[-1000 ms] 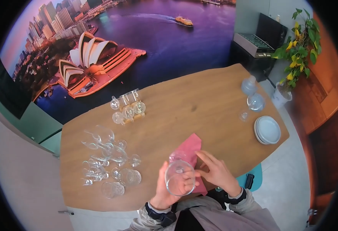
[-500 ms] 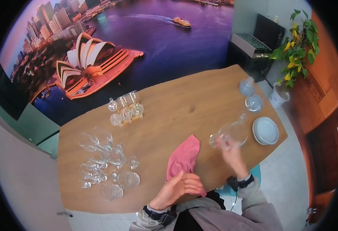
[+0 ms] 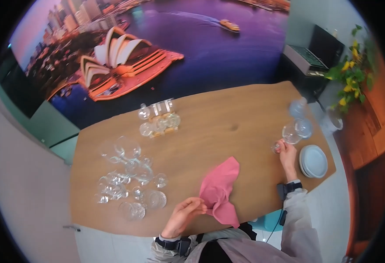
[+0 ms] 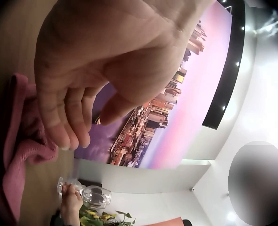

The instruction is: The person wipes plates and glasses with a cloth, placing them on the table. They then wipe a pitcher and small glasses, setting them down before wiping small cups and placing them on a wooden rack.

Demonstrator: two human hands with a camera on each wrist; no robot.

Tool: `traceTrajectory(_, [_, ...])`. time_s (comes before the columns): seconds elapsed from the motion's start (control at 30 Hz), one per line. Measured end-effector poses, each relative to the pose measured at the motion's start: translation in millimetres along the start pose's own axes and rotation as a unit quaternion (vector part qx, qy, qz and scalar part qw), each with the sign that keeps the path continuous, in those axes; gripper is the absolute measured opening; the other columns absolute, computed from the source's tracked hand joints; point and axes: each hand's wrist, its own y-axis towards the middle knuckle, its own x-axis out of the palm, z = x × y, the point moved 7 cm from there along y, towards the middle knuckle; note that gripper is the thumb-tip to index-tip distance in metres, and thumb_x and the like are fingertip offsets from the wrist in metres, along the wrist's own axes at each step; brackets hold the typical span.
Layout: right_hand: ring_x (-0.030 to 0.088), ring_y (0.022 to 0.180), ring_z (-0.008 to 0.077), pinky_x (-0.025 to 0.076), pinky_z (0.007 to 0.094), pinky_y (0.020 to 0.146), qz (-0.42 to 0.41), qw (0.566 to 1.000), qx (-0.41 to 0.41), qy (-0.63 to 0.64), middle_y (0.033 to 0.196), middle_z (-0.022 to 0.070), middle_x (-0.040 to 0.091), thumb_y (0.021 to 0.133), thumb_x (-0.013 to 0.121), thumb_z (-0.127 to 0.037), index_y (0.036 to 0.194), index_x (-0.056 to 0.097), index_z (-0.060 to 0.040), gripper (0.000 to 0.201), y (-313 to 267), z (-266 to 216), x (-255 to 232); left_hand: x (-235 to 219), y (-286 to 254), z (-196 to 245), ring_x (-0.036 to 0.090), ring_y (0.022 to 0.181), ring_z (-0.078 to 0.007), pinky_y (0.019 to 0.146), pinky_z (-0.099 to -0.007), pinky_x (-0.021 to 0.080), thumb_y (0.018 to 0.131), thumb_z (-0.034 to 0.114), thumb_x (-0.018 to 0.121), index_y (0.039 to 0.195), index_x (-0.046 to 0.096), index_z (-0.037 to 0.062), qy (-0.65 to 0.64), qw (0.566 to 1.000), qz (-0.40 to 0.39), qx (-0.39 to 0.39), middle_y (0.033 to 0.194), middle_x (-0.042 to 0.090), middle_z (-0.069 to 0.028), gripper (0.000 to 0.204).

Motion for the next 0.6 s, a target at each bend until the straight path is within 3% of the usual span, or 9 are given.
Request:
traceTrajectory(0.23, [0.062,0.059,0.0088,0.051,0.0256,0.056,0.004,1.000,-0.026,0.014,0.068,0.0060,0.067,0.097,0.062,-0.017,0.099,0.071,0.0018,0.021,4,9,5,-13,12,0,0.065,0.096,-0.0158,0.089,-0.0289,0.051,0.102,0.020,0.055,0.114,0.062,-0.0021,0.051,0.998,0.010,0.026,0.100,0.067,-0.0086,0.026])
traceTrajectory(0.37, [0.062,0.066,0.0090,0.050,0.0241,0.056,-0.035,0.996,-0.001,0.085,0.081,0.0065,0.069,0.097,0.062,-0.017,0.110,0.067,0.0014,0.023,10,20,11,-19,16,-2,0.064,0.096,-0.0150,0.088,-0.0282,0.051,0.102,0.020,0.057,0.114,0.062,-0.0019,0.068,0.996,0.019,0.055,0.100,0.067,-0.0082,0.026])
traceTrajectory(0.4, [0.062,0.066,0.0090,0.050,0.0241,0.056,-0.043,0.996,-0.007,0.082,0.081,0.0065,0.069,0.097,0.062,-0.017,0.110,0.067,0.0014,0.023,-1,19,12,-20,15,-2,0.064,0.096,-0.0147,0.088,-0.0281,0.051,0.102,0.019,0.057,0.114,0.062,-0.0018,0.085,0.994,0.012,0.070,0.100,0.067,-0.0082,0.025])
traceTrajectory(0.47, [0.061,0.068,0.0093,0.050,0.0236,0.057,0.108,0.985,0.044,0.124,0.088,0.0065,0.068,0.097,0.062,-0.014,0.116,0.064,0.0002,0.024,-41,8,-12,-28,15,-3,0.064,0.096,-0.0145,0.088,-0.0280,0.051,0.102,0.019,0.057,0.114,0.061,-0.0018,0.090,0.992,0.013,0.092,0.100,0.067,-0.0082,0.024])
traceTrajectory(0.6, [0.062,0.069,0.0099,0.050,0.0234,0.059,0.035,0.995,0.052,0.079,0.093,0.0071,0.069,0.097,0.063,-0.011,0.116,0.063,-0.0004,0.022,-88,-24,0,-51,11,-19,0.064,0.094,-0.0143,0.086,-0.0278,0.051,0.102,0.019,0.057,0.114,0.061,-0.0015,0.078,0.994,0.017,0.080,0.100,0.067,-0.0085,0.024])
